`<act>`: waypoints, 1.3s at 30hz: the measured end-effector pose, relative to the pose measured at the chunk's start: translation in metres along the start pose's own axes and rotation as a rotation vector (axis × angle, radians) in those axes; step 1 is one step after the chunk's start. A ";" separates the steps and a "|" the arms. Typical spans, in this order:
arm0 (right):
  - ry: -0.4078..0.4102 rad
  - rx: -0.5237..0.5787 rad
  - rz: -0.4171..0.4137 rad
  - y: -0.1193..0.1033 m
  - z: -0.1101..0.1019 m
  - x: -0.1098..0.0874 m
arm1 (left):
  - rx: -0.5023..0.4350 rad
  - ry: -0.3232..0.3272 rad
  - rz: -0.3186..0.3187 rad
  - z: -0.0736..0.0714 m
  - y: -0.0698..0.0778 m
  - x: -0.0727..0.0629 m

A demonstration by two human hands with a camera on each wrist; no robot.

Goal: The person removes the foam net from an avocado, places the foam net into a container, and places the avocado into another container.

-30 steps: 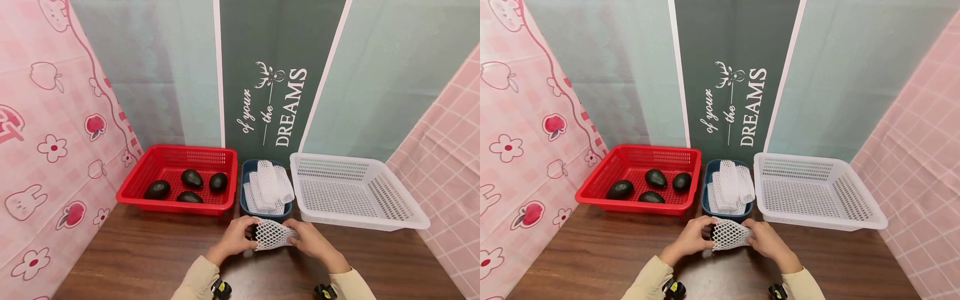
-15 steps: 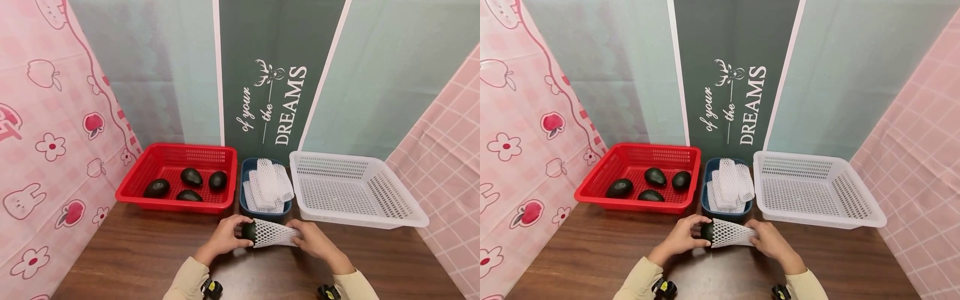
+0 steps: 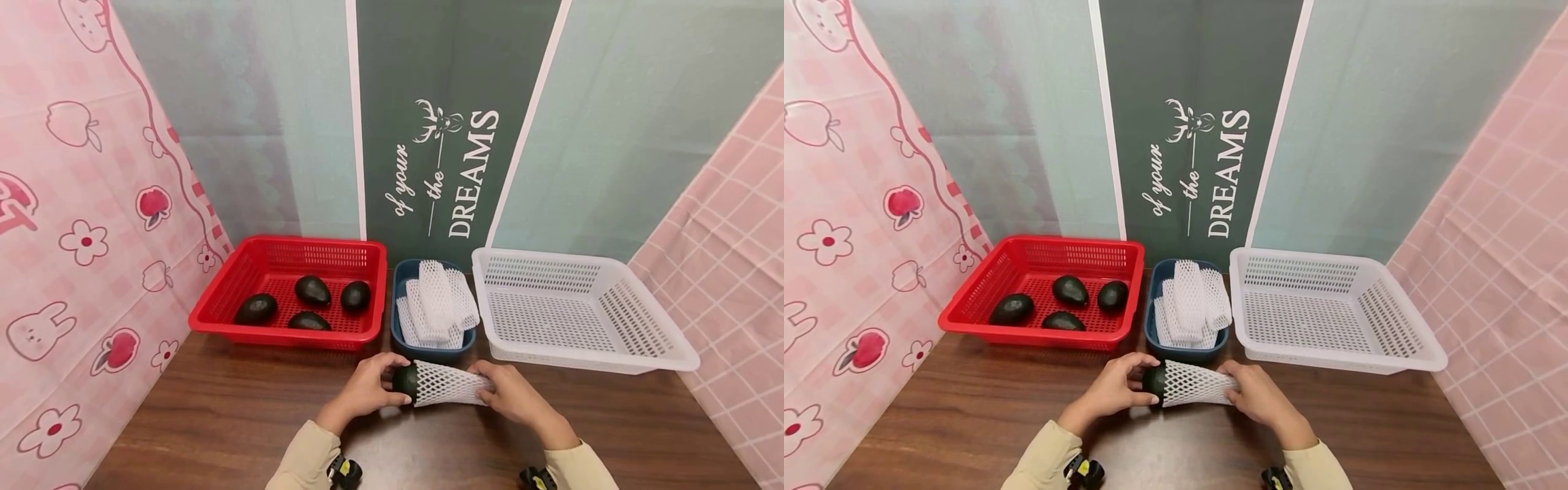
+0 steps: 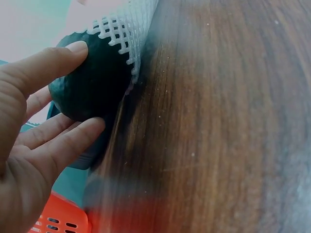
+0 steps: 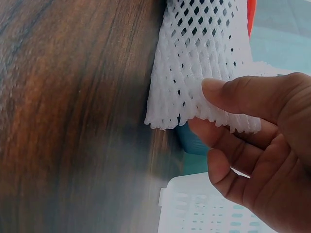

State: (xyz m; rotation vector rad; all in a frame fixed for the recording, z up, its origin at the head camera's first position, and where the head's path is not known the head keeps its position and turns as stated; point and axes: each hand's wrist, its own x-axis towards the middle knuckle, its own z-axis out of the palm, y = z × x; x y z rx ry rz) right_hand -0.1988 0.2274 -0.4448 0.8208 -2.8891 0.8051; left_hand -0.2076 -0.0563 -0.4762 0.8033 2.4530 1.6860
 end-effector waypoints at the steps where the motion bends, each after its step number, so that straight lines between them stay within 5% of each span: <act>1: 0.005 -0.002 -0.007 0.000 0.000 0.000 | 0.012 0.000 0.002 0.000 0.000 0.000; 13: -0.017 0.012 -0.091 -0.007 -0.004 0.003 | 0.197 0.016 0.080 0.000 0.000 0.004; 19: 0.041 -0.008 -0.164 -0.019 -0.001 0.011 | 0.247 -0.003 0.092 0.001 0.003 0.007; 39: 0.044 0.014 -0.250 -0.026 0.013 0.021 | 0.203 -0.025 0.009 0.003 0.005 0.007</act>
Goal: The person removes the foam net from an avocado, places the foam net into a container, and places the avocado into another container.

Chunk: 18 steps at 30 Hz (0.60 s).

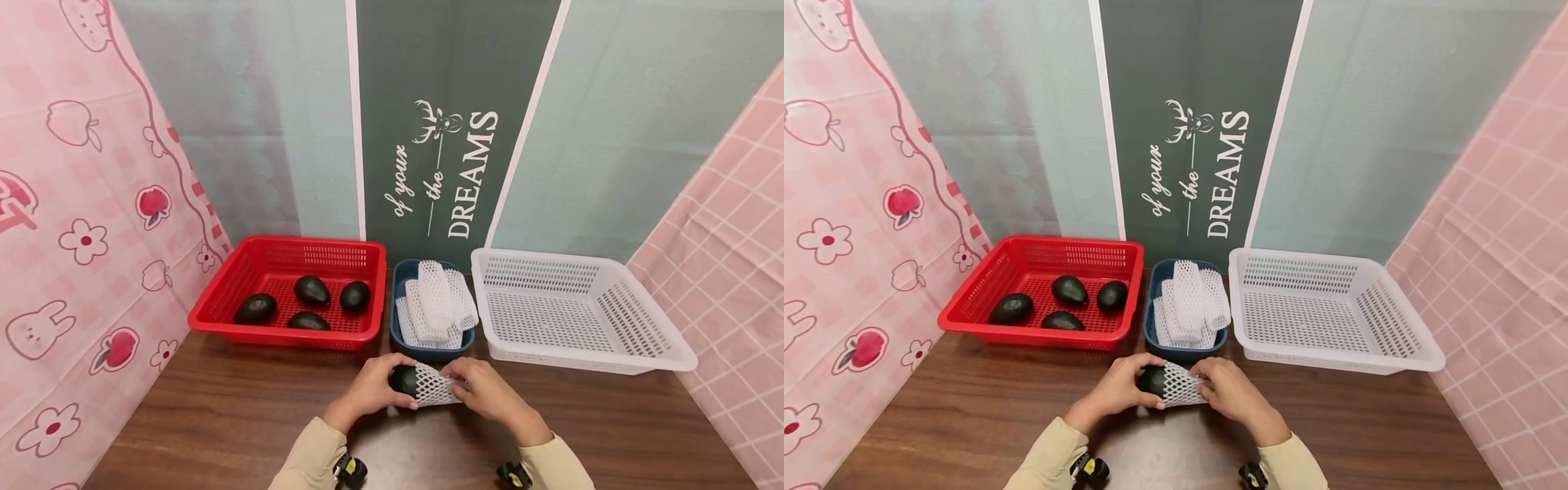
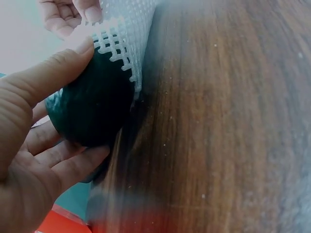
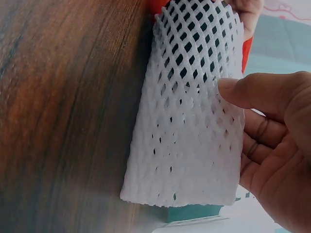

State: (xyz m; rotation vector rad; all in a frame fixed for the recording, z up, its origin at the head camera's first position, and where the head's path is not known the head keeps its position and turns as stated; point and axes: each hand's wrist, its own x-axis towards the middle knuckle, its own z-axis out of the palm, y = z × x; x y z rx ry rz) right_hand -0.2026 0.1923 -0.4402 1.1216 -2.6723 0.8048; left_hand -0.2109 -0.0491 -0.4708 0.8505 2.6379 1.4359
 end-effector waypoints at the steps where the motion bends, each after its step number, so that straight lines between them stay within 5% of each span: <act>1: -0.001 0.001 0.004 0.000 0.000 0.000 | 0.006 0.003 0.003 0.000 0.000 0.000; 18: 0.093 0.002 0.096 -0.003 -0.018 -0.014 | 0.027 0.086 0.005 -0.025 -0.002 -0.018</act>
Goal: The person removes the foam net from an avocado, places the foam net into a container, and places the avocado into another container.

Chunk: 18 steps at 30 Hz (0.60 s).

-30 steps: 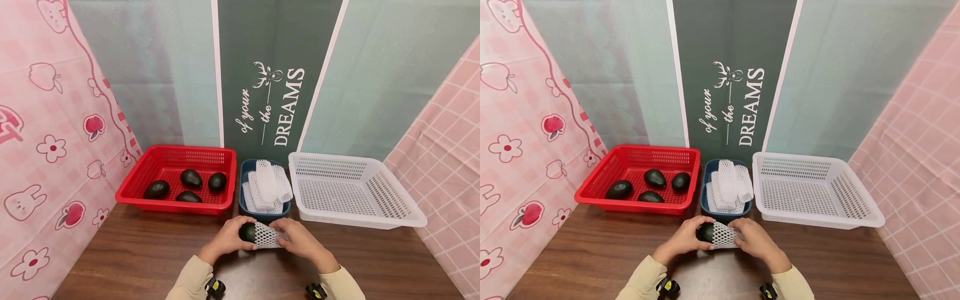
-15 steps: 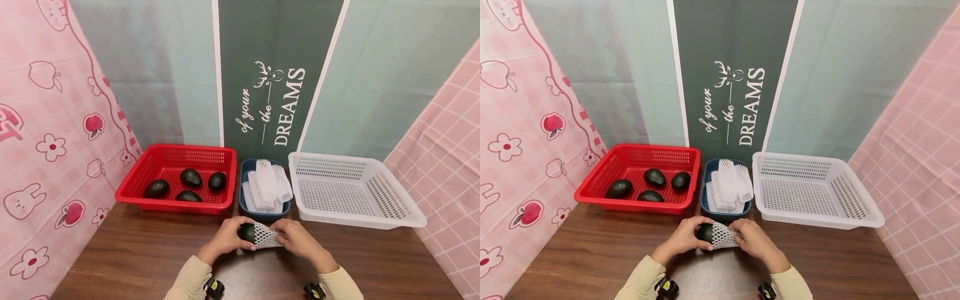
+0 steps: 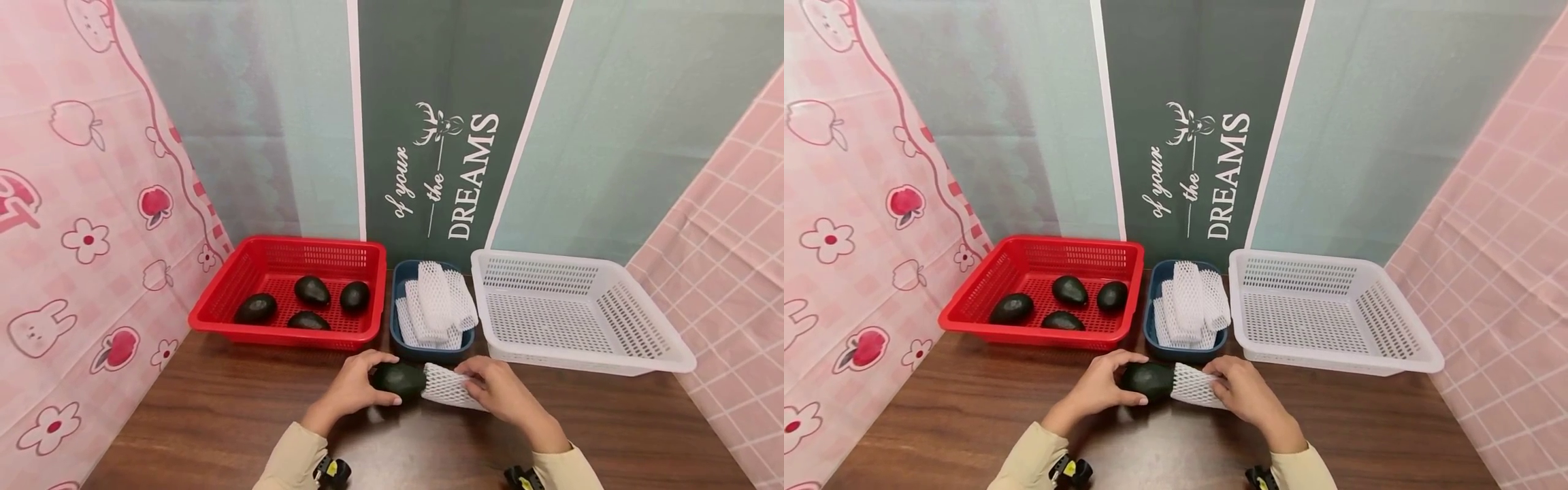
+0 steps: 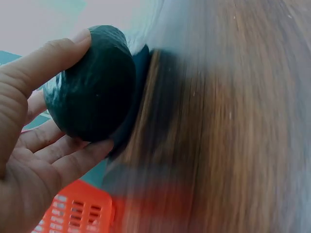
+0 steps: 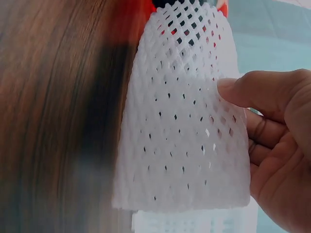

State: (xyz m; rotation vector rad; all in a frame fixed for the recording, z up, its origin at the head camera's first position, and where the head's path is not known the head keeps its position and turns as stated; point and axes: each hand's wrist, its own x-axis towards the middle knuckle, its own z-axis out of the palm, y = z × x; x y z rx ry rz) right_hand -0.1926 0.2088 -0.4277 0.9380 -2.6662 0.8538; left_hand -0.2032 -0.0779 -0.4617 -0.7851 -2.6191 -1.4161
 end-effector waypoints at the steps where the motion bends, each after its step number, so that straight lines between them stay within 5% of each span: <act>1: 0.009 -0.001 0.010 0.001 -0.001 -0.002 | 0.008 0.007 -0.002 -0.002 -0.001 -0.002; 9: 0.055 -0.017 0.037 0.009 -0.004 -0.011 | 0.030 0.042 -0.065 -0.017 -0.005 -0.013; 18: 0.058 -0.001 0.046 0.008 -0.002 -0.013 | 0.013 0.026 -0.071 -0.016 -0.004 -0.014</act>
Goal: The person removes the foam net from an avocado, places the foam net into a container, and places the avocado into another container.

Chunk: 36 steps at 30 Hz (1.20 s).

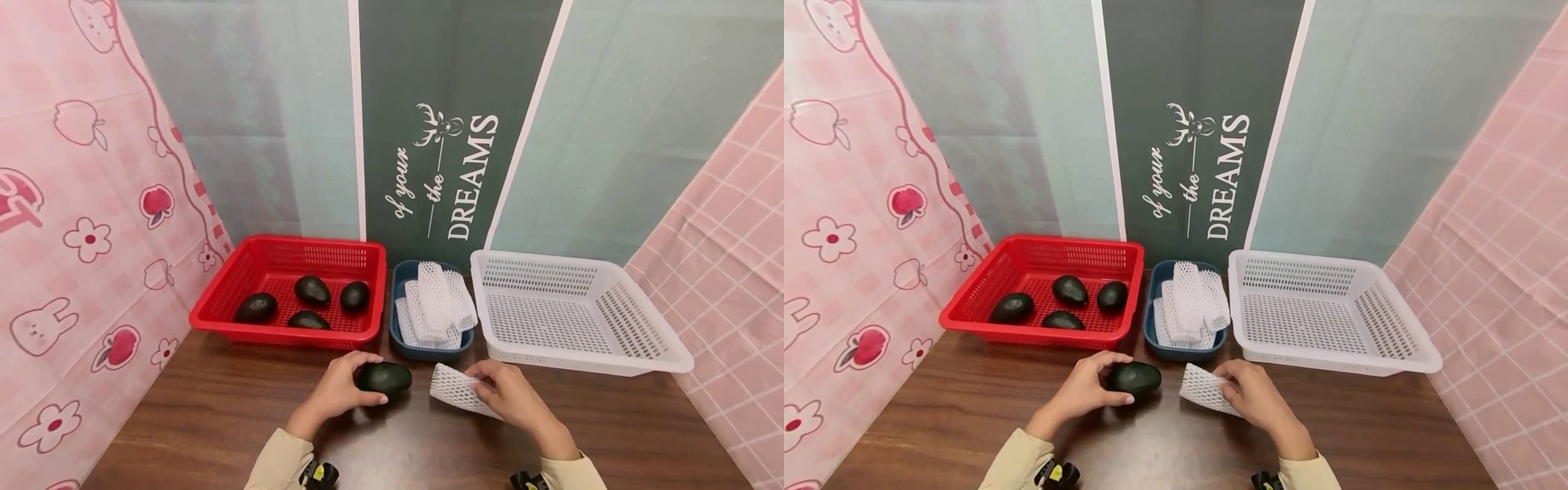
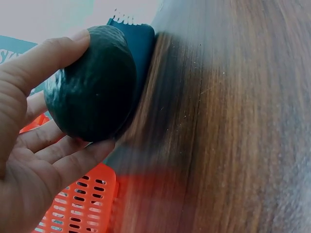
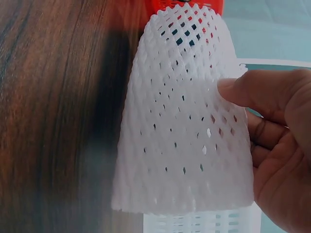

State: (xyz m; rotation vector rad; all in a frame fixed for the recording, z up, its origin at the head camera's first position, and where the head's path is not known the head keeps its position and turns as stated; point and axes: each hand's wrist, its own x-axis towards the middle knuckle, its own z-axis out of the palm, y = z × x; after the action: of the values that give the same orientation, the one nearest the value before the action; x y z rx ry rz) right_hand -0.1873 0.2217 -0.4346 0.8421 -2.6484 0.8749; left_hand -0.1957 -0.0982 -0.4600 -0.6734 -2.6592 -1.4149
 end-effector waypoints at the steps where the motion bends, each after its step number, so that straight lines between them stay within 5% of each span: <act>1: 0.005 -0.003 0.000 0.000 -0.001 0.000 | 0.001 0.001 0.005 0.000 0.000 0.000; 7: 0.047 -0.027 -0.025 -0.007 -0.011 0.006 | 0.006 -0.001 0.018 -0.011 0.005 -0.004; 19: -0.071 0.069 0.054 -0.029 -0.035 0.052 | 0.027 0.029 0.035 -0.035 0.001 -0.017; 36: 0.038 0.206 0.270 -0.035 -0.009 0.119 | 0.039 0.040 -0.015 -0.053 -0.002 -0.027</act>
State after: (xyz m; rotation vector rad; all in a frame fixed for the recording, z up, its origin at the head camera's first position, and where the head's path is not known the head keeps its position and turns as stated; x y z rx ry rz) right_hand -0.2623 0.1507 -0.3659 0.5069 -2.7119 1.2325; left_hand -0.1807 -0.1513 -0.4376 -0.6163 -2.6595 -1.3620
